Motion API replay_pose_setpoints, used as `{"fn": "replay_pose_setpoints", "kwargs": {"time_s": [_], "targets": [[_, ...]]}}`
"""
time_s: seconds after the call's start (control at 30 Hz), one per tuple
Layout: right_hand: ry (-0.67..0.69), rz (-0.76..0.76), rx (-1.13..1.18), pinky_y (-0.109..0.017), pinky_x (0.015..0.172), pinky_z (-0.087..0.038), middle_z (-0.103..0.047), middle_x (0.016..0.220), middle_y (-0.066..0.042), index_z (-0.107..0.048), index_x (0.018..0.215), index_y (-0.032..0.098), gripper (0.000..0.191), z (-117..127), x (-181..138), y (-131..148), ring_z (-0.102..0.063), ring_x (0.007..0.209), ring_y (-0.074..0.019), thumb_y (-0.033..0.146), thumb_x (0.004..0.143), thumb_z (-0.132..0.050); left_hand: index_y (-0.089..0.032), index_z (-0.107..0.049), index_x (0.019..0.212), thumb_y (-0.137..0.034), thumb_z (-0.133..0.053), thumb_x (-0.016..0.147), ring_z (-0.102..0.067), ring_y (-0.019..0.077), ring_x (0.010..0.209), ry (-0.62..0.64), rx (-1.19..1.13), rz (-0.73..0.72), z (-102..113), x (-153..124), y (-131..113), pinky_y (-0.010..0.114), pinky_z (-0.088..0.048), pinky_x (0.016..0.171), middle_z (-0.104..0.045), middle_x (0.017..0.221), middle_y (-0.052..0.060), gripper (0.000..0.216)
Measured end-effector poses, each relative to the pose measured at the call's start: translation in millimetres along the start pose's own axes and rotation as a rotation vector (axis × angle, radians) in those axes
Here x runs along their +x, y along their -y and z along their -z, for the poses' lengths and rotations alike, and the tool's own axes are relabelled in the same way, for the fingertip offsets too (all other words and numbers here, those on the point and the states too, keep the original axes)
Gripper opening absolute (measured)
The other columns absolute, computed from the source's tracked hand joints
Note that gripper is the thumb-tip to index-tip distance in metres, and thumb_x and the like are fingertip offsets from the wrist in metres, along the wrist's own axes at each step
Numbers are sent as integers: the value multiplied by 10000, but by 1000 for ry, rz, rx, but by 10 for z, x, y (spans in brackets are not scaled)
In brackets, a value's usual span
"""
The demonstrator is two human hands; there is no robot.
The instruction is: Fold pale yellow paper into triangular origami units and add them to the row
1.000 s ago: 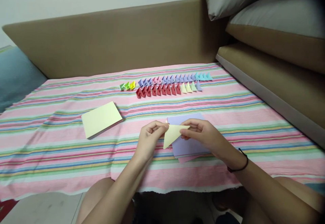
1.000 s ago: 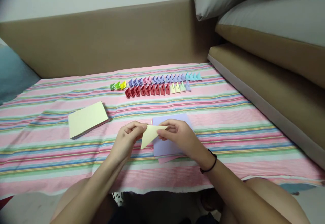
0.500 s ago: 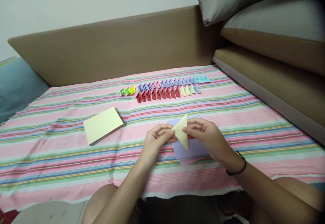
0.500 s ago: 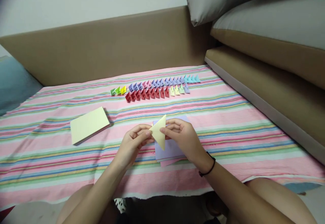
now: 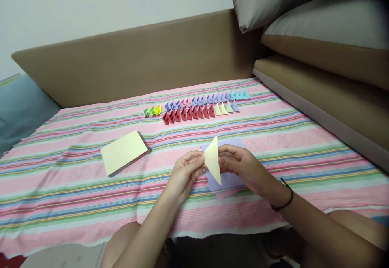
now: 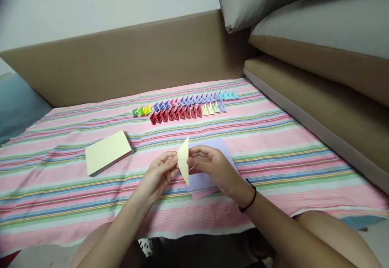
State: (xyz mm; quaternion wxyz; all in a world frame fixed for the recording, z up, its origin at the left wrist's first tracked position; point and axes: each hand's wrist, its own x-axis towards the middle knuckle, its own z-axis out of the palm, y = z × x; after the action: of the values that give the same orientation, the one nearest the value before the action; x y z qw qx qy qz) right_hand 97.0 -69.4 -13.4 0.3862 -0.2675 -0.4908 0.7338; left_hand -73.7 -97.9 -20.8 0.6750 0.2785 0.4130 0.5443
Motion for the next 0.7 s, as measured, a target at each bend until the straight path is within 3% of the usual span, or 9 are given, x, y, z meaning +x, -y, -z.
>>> {"fn": "replay_pose_setpoints", "kwargs": {"time_s": [0.2,0.4,0.6,0.7], "targets": [[42,-26,67,-265,676,-514,-664,925,-35,-659,959,205,212,-34,-1,-20,-611,747,-124,292,767,-680,-123,-658,790,-208,-776,630,-636,86,624,19,-30,60,-5,-11,4,167,-522,635,-678,700,23,216],[45,-42,53,-260,663,-508,-661,935,-37,-650,965,208,200,-58,-5,6,-611,766,-134,319,800,-627,-139,-677,779,-201,-773,627,-626,74,632,-23,-21,14,3,13,-6,169,-516,652,-677,720,8,190],[-61,32,-176,-267,634,-486,-674,758,-4,-629,977,196,222,-35,28,-42,-625,679,-149,264,768,-608,-154,-699,819,-250,-740,663,-609,111,622,-99,297,-222,-43,-41,-31,237,-515,654,-670,695,15,187],[-122,50,-283,-264,575,-471,-653,681,5,-626,897,188,166,-48,19,-50,-618,637,-165,240,742,-600,-178,-704,847,-272,-686,722,-624,149,706,-102,461,-360,-82,-84,-16,273,-522,676,-664,792,36,158]]}}
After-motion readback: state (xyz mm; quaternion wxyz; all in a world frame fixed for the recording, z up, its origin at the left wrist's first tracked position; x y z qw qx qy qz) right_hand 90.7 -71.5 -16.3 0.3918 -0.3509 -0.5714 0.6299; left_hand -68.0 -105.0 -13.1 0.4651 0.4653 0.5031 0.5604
